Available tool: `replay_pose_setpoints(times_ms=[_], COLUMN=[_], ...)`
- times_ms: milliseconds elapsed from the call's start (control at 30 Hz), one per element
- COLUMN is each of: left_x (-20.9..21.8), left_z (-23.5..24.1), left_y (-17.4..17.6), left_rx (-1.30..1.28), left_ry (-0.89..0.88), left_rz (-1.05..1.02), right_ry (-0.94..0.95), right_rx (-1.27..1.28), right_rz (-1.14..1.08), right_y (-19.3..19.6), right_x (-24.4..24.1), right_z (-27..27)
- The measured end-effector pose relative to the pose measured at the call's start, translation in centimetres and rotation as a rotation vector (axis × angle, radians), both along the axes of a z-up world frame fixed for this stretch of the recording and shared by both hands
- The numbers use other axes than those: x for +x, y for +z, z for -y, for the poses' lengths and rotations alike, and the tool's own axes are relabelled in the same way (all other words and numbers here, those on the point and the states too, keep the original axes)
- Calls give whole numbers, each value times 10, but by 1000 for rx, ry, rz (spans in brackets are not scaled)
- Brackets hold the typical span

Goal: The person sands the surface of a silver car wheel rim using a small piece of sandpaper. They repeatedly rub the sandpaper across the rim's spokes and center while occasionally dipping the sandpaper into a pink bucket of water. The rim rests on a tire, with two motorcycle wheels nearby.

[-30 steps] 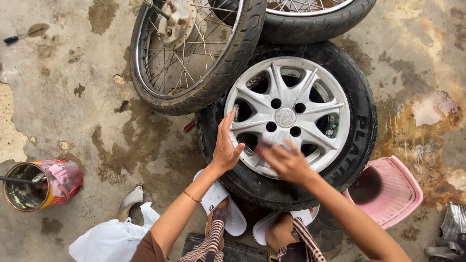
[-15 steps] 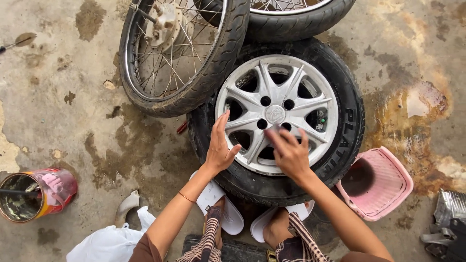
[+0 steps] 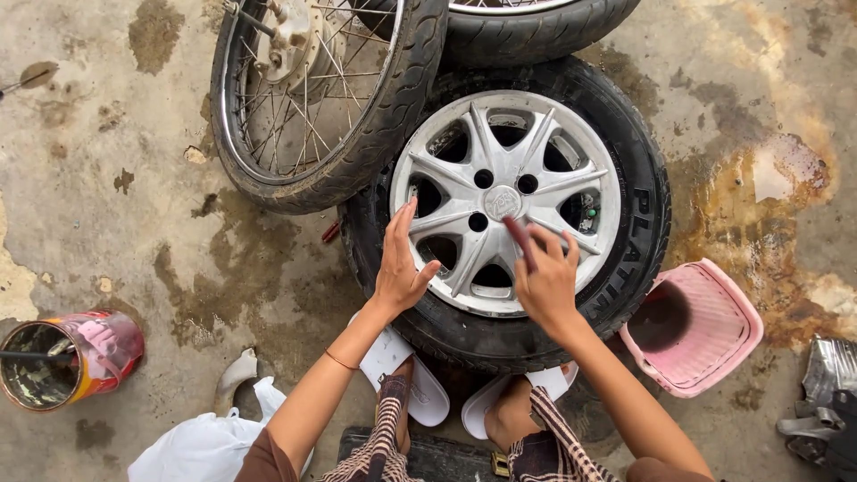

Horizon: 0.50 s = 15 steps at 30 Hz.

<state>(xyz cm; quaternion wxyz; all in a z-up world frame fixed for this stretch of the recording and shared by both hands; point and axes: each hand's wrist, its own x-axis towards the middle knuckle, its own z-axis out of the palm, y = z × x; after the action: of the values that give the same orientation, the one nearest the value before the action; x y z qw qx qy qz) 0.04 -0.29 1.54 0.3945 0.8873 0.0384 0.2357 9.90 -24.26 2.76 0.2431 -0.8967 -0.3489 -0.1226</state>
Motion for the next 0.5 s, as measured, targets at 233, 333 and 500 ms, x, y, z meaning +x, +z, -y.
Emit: replay_pose_setpoints(times_ms=[233,333,500], left_x=[-2,-2,-2], left_z=[0,1,1], left_y=[3,2,3], left_rx=[8,-5,4], left_ry=[6,8,13], left_rz=[-6,-6,-8], right_ry=[201,353,120], right_rx=[-38,-65,-66], right_rz=[18,-8,64], right_y=[-5,15,30], right_x=[-60,-74,-30], right_z=[-11,3,16])
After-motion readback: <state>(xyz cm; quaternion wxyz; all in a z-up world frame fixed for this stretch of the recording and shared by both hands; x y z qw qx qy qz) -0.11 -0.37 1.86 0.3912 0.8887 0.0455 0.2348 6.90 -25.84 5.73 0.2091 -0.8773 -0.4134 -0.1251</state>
